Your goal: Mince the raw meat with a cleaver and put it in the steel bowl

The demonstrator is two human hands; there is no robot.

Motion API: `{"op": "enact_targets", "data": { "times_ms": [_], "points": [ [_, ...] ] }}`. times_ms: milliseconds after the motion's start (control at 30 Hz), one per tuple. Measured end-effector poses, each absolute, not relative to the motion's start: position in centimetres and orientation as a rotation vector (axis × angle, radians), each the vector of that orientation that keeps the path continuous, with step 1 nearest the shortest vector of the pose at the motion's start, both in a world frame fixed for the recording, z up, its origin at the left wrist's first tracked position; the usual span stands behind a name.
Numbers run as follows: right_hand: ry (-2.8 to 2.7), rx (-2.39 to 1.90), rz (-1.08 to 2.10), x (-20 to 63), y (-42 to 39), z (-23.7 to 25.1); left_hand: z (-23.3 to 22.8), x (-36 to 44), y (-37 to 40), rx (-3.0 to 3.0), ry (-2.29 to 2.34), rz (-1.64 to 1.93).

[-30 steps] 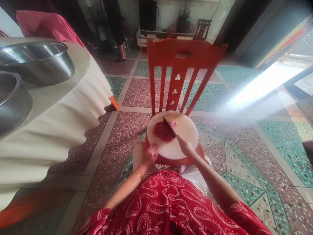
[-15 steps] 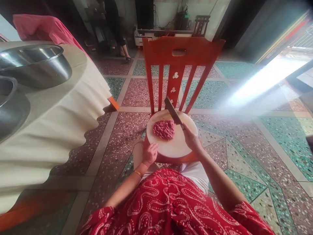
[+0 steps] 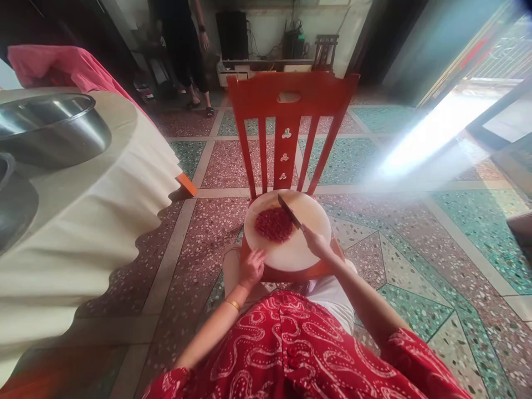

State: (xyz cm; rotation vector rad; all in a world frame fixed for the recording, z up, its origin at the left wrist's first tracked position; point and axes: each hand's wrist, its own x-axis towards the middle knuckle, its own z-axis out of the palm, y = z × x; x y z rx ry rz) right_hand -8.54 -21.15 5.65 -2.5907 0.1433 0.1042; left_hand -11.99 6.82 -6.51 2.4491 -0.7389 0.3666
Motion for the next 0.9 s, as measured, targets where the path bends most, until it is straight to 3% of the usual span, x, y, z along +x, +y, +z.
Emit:
{"op": "enact_targets", "data": {
  "times_ms": [167, 333, 500, 667, 800, 900],
  "points": [
    [0.177, -2.555, -0.082, -8.9, -21.7, 6.1, -6.5, -12.0, 6.8, 2.448, -0.764, 0.397],
    [0.229, -2.610, 0.156, -9.0, -22.3, 5.8, -6.6, -12.0, 6.8, 2.443, -0.743, 0.381],
    [0.267, -2.595, -0.059, -8.8, -23.1, 5.9, -6.8, -11.9, 6.7, 2.434, -0.763, 0.394],
    [0.256, -2.628, 0.102, -8.9, -22.9, 5.6, -6.7, -11.9, 6.8, 2.432, -0.749, 0.370],
    [0.241, -2.593, -0.054, -9.1, -22.8, 5.8, -6.7, -11.9, 6.8, 2.436, -0.757, 0.379],
    [0.254, -2.624, 0.027, -9.3, -22.4, 5.4, -6.8, -11.9, 6.8, 2.434, -0.756, 0.392]
  ]
}}
